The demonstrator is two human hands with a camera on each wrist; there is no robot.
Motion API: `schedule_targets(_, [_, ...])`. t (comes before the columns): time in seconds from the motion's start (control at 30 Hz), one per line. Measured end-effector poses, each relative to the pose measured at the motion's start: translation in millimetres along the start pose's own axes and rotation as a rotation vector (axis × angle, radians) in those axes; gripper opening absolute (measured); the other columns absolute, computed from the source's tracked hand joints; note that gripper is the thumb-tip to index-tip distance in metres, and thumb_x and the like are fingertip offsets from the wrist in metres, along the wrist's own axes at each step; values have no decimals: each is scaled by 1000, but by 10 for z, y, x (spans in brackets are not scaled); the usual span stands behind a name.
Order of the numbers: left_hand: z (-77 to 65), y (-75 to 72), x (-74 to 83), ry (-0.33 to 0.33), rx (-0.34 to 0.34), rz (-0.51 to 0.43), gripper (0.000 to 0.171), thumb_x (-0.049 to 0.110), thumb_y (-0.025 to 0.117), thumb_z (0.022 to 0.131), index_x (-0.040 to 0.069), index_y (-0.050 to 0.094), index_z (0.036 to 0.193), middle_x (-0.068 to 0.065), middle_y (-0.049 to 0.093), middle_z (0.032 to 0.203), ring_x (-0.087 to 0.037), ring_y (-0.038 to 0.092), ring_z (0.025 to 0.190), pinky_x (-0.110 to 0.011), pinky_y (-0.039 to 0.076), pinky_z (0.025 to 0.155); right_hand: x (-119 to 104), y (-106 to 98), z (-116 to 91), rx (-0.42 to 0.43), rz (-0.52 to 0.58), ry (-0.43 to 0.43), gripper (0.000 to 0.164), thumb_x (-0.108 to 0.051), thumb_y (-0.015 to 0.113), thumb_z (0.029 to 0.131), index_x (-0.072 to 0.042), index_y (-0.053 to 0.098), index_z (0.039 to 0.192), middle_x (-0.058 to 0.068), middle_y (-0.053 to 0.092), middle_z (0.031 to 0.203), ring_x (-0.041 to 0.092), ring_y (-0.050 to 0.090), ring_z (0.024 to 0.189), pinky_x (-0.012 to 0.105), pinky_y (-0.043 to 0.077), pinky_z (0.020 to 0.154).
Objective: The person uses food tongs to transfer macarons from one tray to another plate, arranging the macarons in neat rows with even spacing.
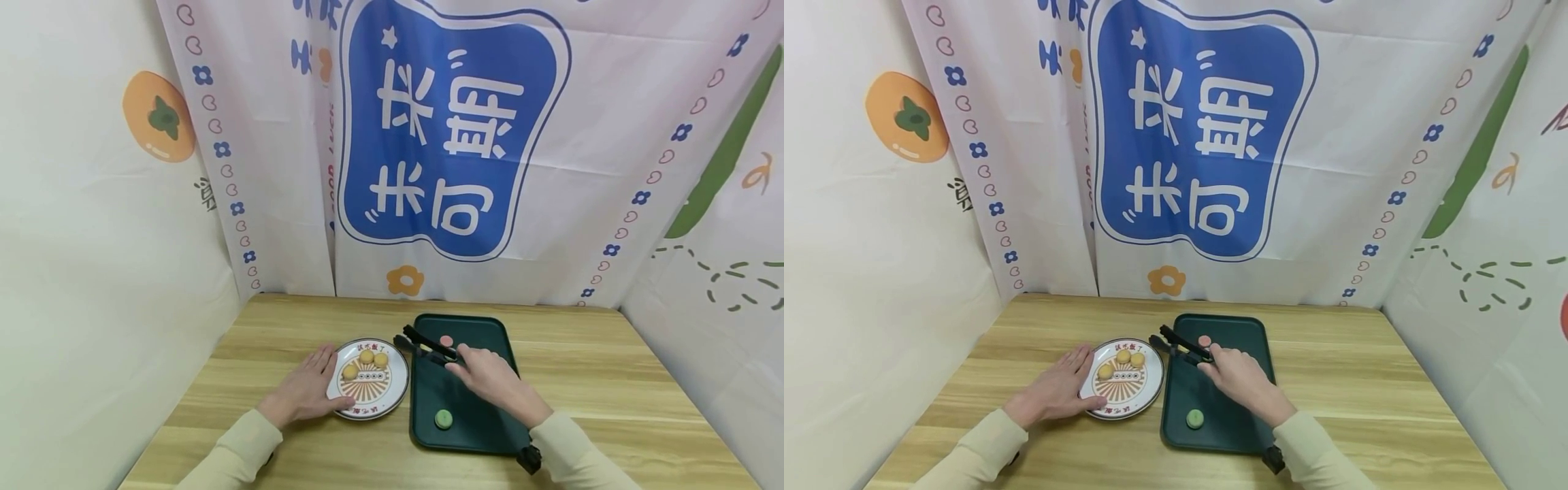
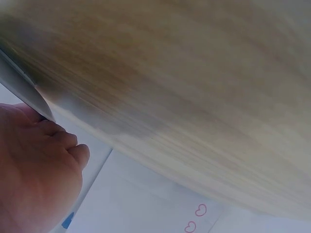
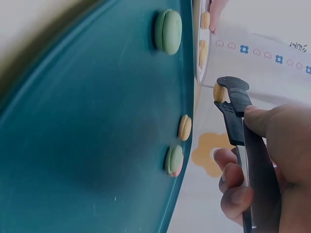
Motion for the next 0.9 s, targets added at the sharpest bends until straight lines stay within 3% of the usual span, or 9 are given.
schedule_targets(0.33, [1,-8,-1,3,-1,8,113,83,42,83,-7,29,150,-26,22,160,-38,22,150,-49,23,123,-197,84,6,-18,-8,-82,25,-40,59,97,-15,57,95,-11,43,59,1,39,43,17,31,38])
schedule_targets(0.53, [10,-2,-2,5,1,11,113,83,41,83,-8,29,150,-26,22,160,-38,23,150,-50,23,123,-285,137,4,-41,6,-94,26,-41,59,97,-18,54,86,-10,42,58,2,38,43,18,29,38])
schedule_targets(0.9, [-2,-27,16,3,-5,-4,114,83,43,82,-8,29,150,-27,22,160,-39,23,149,-51,23,123,-408,230,51,-74,16,-103,26,-43,57,97,-19,55,90,-11,44,58,2,39,43,19,30,38])
Point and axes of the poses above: each hand's wrist, its own z-axis towards the middle knuckle, its own y-axis out of the palm, x = y × z, the point moved 5 cm from there along z, towards the middle knuckle
